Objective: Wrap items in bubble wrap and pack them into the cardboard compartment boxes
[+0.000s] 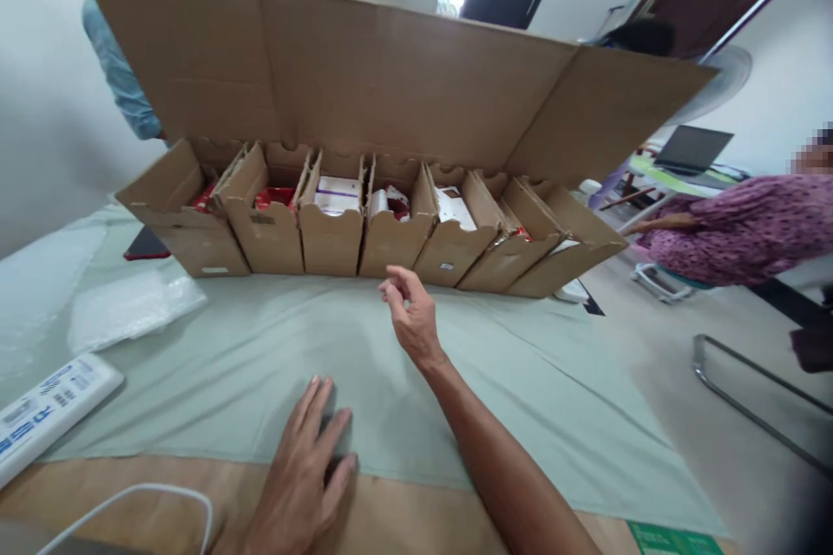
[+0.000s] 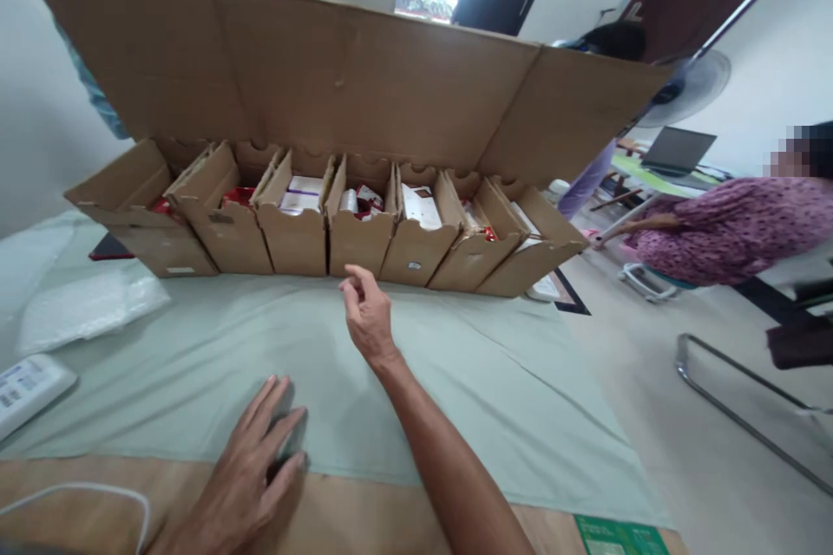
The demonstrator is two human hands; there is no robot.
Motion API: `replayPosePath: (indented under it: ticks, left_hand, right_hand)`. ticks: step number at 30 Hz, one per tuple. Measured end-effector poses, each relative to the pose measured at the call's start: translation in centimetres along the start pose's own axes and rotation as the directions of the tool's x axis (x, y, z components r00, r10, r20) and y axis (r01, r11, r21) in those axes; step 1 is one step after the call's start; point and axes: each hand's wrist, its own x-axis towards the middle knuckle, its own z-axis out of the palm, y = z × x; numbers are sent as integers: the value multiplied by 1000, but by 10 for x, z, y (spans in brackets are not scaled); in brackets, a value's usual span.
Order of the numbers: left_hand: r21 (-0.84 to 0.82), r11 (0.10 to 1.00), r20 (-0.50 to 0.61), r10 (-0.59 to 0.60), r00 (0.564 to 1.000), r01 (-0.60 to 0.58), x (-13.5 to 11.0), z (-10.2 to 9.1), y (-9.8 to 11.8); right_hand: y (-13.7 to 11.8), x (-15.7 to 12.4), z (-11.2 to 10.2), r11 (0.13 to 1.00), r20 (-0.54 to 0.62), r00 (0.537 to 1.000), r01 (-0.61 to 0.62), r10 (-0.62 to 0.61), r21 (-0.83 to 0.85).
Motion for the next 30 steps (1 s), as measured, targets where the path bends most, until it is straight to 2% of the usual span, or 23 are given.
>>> replayPosePath:
  ticks: [2, 4, 6, 8, 10, 13, 15, 17, 20, 22, 23, 26, 28, 30]
  left_hand:
    - [10, 1000, -34, -3, 999, 3, -5, -1, -8]
    - [-9, 1000, -49, -15, 999, 15, -6, -2, -11]
    - [-42, 998, -67, -39, 997, 36, -5, -2, -10]
    - [-84, 994, -101, -72, 992, 64, -5, 0, -8]
    - [-132, 987, -142, -108, 984, 89, -5, 2, -8]
    - [-213, 964, -200, -202, 959, 158, -4, 4, -10]
    - [-280, 931, -224, -300, 927, 234, -2, 4, -12]
    - [-349, 886, -234, -399, 886, 306, -1, 2, -12]
    - [-422, 820, -222, -506, 833, 386, -1, -3, -13]
    - [-457, 791, -209, -540, 815, 407, -2, -6, -14]
    - [-477, 778, -202, -551, 810, 410, -2, -8, -14]
    - [-532, 739, -173, -572, 802, 413, 2, -10, -12]
    - [-564, 706, -149, -598, 787, 429, 8, -10, -8]
    - [-598, 659, -114, -634, 765, 457, 16, -10, -4]
  right_hand:
    - [-32, 25, 14, 985, 154, 985, 95, -72, -144]
    - [-62, 57, 30, 907, 277, 959, 164, -55, -388]
    - [-84, 87, 44, 749, 335, 941, 191, 44, -634]
    - [-98, 108, 55, 601, 338, 933, 198, 127, -774]
    - [-105, 113, 62, 533, 329, 932, 204, 150, -821]
    - [-110, 88, 57, 520, 322, 938, 211, 132, -828]
    - [-114, 53, 42, 544, 330, 940, 234, 85, -806]
    - [-119, 13, 16, 608, 361, 933, 289, -5, -740]
    - [-126, -40, -39, 734, 412, 896, 391, -165, -556]
    - [-123, -62, -81, 785, 422, 879, 417, -221, -459]
    - [-119, -69, -101, 798, 398, 888, 408, -232, -444]
    - [-96, -79, -152, 853, 197, 961, 265, -194, -450]
    - [-76, -86, -172, 919, 81, 992, 119, -95, -375]
    - [-59, -96, -178, 961, 109, 993, -5, 36, -276]
